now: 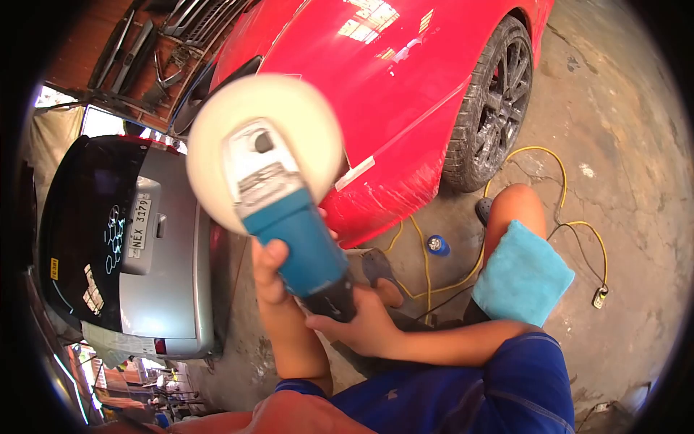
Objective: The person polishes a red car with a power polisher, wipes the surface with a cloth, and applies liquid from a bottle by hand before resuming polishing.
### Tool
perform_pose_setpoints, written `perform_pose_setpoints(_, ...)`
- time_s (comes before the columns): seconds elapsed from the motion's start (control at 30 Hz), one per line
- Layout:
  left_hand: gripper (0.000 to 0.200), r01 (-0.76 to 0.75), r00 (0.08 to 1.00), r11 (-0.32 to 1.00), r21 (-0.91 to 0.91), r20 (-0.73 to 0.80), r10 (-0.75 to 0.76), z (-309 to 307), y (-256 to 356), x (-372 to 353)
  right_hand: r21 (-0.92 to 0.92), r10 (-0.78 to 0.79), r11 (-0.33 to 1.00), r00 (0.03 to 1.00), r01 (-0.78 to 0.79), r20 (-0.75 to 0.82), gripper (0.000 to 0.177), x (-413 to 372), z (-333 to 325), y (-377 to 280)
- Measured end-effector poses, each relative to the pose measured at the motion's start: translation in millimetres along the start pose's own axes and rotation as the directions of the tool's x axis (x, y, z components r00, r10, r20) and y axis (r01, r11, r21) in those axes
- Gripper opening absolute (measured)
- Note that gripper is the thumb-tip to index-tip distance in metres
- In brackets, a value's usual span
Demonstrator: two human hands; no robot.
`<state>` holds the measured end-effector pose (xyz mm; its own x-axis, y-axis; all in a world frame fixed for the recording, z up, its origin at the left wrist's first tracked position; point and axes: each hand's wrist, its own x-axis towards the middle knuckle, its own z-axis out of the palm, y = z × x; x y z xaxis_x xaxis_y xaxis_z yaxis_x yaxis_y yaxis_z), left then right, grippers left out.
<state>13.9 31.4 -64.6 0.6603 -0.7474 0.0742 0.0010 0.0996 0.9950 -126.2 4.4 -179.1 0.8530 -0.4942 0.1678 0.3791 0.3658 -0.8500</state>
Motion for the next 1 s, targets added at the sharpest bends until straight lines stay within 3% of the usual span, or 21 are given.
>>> perform_pose_setpoints(0.13,0.087,0.076,0.997,0.996,-0.047,-0.006,-0.077,38.7,-3.0,-4.3,0.078,0.201,0.977,0.98,-0.199,-0.011,0.05,-25.3,-8.2,-1.4)
perform_pose_setpoints(0.23,0.087,0.081,0.994,0.993,-0.088,-0.065,-0.087,43.3,11.4,-7.6,0.084,0.179,0.98,0.983,-0.182,0.041,0.051,-12.9,-9.3,-7.3)
perform_pose_setpoints(0.33,0.083,-0.075,0.997,0.992,0.099,-0.019,0.077,-4.1,8.1,14.2,0.05,0.199,0.978,0.975,-0.204,0.097,0.05,14.2,-1.6,-22.7)
perform_pose_setpoints(0.47,0.084,-0.088,0.996,0.99,0.108,0.03,0.085,-45.2,26.1,30.6,0.004,0.3,0.952,0.935,-0.306,0.189,0.052,48.3,8.0,-40.9)
perform_pose_setpoints(0.6,0.084,-0.115,0.993,0.99,0.085,-0.002,0.116,-37.8,25.4,33.3,0.004,0.356,0.931,0.91,-0.365,0.215,0.05,51.2,2.8,-57.1)
perform_pose_setpoints(0.7,0.084,-0.095,0.995,0.99,0.102,0.024,0.093,-7.4,17.5,24.9,0.062,0.17,0.982,0.981,-0.176,0.09,0.041,24.4,1.7,-6.8)
perform_pose_setpoints(0.8,0.086,-0.065,0.996,0.992,0.105,0.064,0.058,24.1,7.6,17.6,0.185,0.193,0.963,0.98,-0.198,0.046,0.033,-2.3,-7.2,-30.9)
perform_pose_setpoints(0.9,0.084,0.056,0.992,0.998,-0.021,0.117,-0.053,46.3,9.7,13.8,0.266,0.222,0.939,0.975,-0.219,0.02,0.031,-14.7,-9.2,-32.3)
perform_pose_setpoints(1.0,0.081,0.049,0.993,0.999,-0.01,0.106,-0.047,32.9,12.4,18.6,0.221,0.18,0.959,0.984,-0.18,0.019,0.047,-5.7,-7.1,-27.0)
